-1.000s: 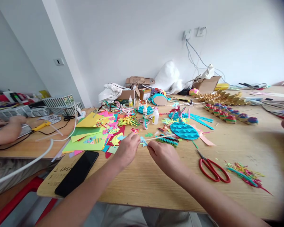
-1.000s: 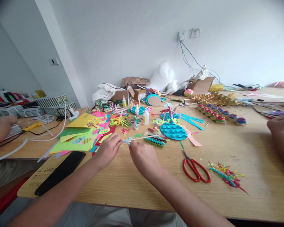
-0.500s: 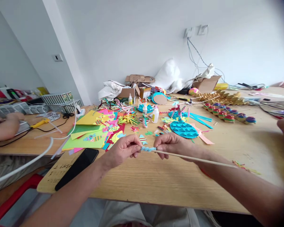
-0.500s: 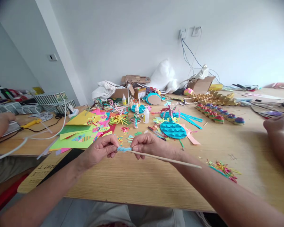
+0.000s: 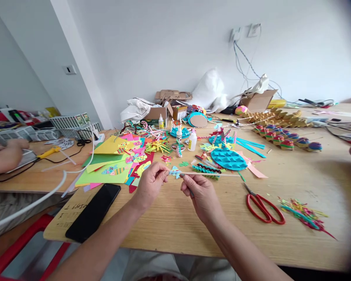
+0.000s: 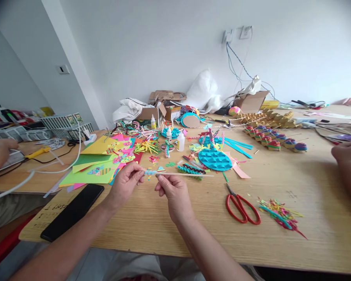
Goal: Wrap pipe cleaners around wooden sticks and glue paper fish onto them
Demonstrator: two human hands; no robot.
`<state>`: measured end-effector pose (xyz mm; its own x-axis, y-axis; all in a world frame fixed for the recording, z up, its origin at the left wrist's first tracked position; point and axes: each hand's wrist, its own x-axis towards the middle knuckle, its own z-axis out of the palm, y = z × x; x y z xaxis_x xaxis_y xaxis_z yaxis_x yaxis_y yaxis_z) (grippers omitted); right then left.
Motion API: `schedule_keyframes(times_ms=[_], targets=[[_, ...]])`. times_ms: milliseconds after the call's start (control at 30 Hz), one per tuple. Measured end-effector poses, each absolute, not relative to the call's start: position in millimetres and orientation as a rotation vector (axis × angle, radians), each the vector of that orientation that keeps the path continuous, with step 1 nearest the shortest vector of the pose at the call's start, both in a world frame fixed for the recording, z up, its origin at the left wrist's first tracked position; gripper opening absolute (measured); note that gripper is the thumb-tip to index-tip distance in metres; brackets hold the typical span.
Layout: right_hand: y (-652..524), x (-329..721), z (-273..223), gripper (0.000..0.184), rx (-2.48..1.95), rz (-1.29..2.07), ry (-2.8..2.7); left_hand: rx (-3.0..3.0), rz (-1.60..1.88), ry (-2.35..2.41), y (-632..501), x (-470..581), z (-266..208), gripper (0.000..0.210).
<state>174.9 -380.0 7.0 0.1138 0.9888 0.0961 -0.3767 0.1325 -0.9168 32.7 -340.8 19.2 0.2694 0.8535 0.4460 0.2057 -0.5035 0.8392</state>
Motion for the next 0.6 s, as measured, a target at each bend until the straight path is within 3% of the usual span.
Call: schedule_keyframes(times_ms=[333, 600], targets=[[-374.7, 174.1, 7.6, 0.014, -0.819, 1.135, -0.884, 1.875, 1.203, 0.94, -344.9, 27.8, 18.0, 0.013], [-371.1, 181.2, 13.4, 0.016, -0.842, 1.019, -1.162, 2.064, 0.828, 0.91, -345.9, 24.4, 53.3, 0.026]])
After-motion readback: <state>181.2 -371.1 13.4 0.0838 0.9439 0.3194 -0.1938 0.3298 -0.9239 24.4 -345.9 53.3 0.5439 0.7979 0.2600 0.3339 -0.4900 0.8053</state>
